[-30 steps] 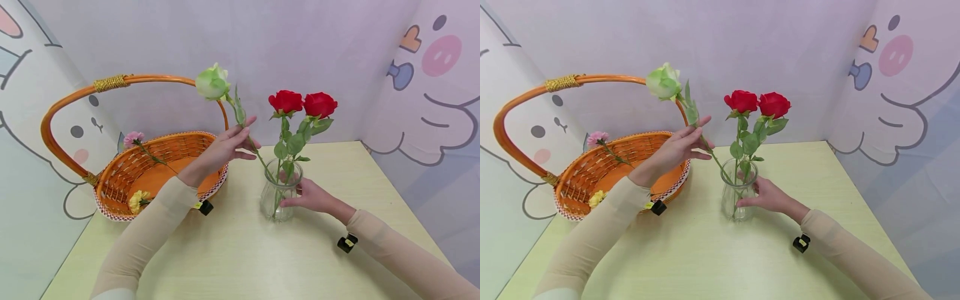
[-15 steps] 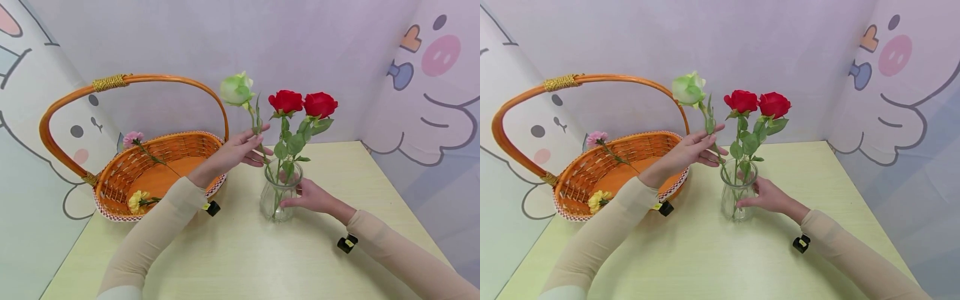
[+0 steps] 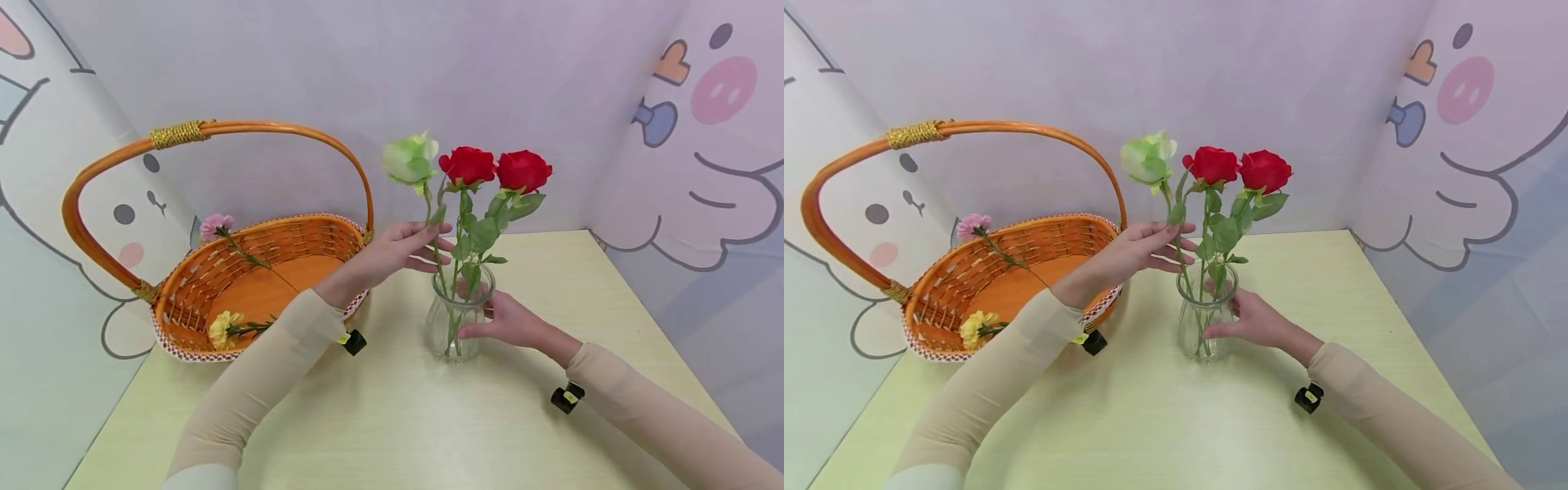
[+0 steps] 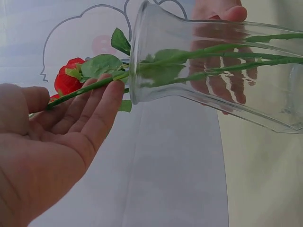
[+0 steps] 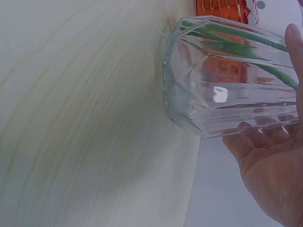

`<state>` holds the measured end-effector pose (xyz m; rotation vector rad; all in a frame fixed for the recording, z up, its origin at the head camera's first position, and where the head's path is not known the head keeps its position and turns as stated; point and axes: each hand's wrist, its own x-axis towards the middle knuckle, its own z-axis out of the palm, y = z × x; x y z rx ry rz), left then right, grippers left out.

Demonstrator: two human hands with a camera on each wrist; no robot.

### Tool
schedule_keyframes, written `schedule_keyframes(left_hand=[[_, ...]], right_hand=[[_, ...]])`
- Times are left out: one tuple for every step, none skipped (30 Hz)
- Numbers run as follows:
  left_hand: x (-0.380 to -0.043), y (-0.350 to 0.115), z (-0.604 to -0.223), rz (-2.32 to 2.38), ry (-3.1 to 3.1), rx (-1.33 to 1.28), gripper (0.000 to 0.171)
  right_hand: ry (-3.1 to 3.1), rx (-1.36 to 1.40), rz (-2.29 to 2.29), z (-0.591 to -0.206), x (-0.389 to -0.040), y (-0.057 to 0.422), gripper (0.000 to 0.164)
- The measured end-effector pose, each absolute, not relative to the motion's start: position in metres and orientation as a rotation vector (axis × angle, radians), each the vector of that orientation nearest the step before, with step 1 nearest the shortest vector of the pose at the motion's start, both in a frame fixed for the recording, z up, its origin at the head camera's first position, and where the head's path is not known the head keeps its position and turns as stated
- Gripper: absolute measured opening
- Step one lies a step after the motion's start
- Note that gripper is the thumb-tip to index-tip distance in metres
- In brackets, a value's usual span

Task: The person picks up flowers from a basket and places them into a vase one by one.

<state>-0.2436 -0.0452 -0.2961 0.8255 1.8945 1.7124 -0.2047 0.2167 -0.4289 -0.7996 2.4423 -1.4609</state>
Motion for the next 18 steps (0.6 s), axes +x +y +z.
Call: schedule_keyframes(left_hand=[[-0.2439, -0.0448, -0.296, 1.71, 1.893, 0.818, 0.041], [-0.2443, -0.0446, -0.296, 1.705, 1.894, 0.812, 0.041], [-0.2446, -0.0444, -0.2958, 1.7, 1.898, 0.809, 0.041], [-0.2451, -0.0443, -0.2955, 1.694, 1.901, 0.807, 0.042], [-0.2454, -0.0442, -0.2951, 1.687, 1.906, 0.806, 0.042], [-0.2457, -0.044, -0.2947, 1.68, 1.913, 0.807, 0.042], [-0.2459, -0.0438, -0.2941, 1.67, 1.926, 0.809, 0.042], [-0.2463, -0.0436, -0.2938, 1.658, 1.938, 0.814, 0.043], [-0.2465, -0.0434, -0.2934, 1.647, 1.952, 0.817, 0.043], [-0.2467, -0.0433, -0.2933, 1.638, 1.96, 0.817, 0.043], [-0.2467, -0.0431, -0.2933, 1.629, 1.968, 0.816, 0.043], [-0.2468, -0.0428, -0.2935, 1.621, 1.973, 0.813, 0.042], [-0.2468, -0.0424, -0.2938, 1.61, 1.981, 0.813, 0.042], [-0.2468, -0.0422, -0.2943, 1.598, 1.989, 0.811, 0.041], [-0.2465, -0.042, -0.2947, 1.59, 1.995, 0.805, 0.04], [-0.2463, -0.0417, -0.2952, 1.582, 2.002, 0.801, 0.04], [-0.2461, -0.0414, -0.2957, 1.578, 2.01, 0.797, 0.039], [-0.2459, -0.0412, -0.2962, 1.576, 2.015, 0.794, 0.038]], right_hand=[[2.443, -0.799, -1.459, -0.4291, -0.2048, 0.2167, 0.093], [2.444, -0.798, -1.459, -0.4292, -0.2048, 0.2168, 0.093], [2.444, -0.798, -1.458, -0.4295, -0.2049, 0.217, 0.093], [2.446, -0.8, -1.456, -0.4295, -0.205, 0.2169, 0.092], [2.448, -0.802, -1.454, -0.4297, -0.2051, 0.2169, 0.091], [2.449, -0.804, -1.455, -0.43, -0.2052, 0.217, 0.091], [2.45, -0.801, -1.456, -0.4299, -0.2052, 0.217, 0.09], [2.451, -0.803, -1.457, -0.43, -0.2052, 0.2171, 0.09], [2.451, -0.805, -1.458, -0.4302, -0.2053, 0.217, 0.09], [2.452, -0.806, -1.458, -0.4303, -0.2053, 0.2169, 0.09], [2.451, -0.804, -1.462, -0.4303, -0.2053, 0.2169, 0.09], [2.449, -0.807, -1.463, -0.4303, -0.2052, 0.217, 0.091], [2.448, -0.805, -1.464, -0.43, -0.2051, 0.2167, 0.091], [2.447, -0.802, -1.464, -0.43, -0.2051, 0.2165, 0.092], [2.445, -0.797, -1.465, -0.4299, -0.205, 0.2164, 0.092], [2.445, -0.795, -1.464, -0.4296, -0.2048, 0.2162, 0.092], [2.443, -0.793, -1.464, -0.4293, -0.2047, 0.2161, 0.093], [2.443, -0.796, -1.461, -0.4293, -0.2046, 0.216, 0.093]])
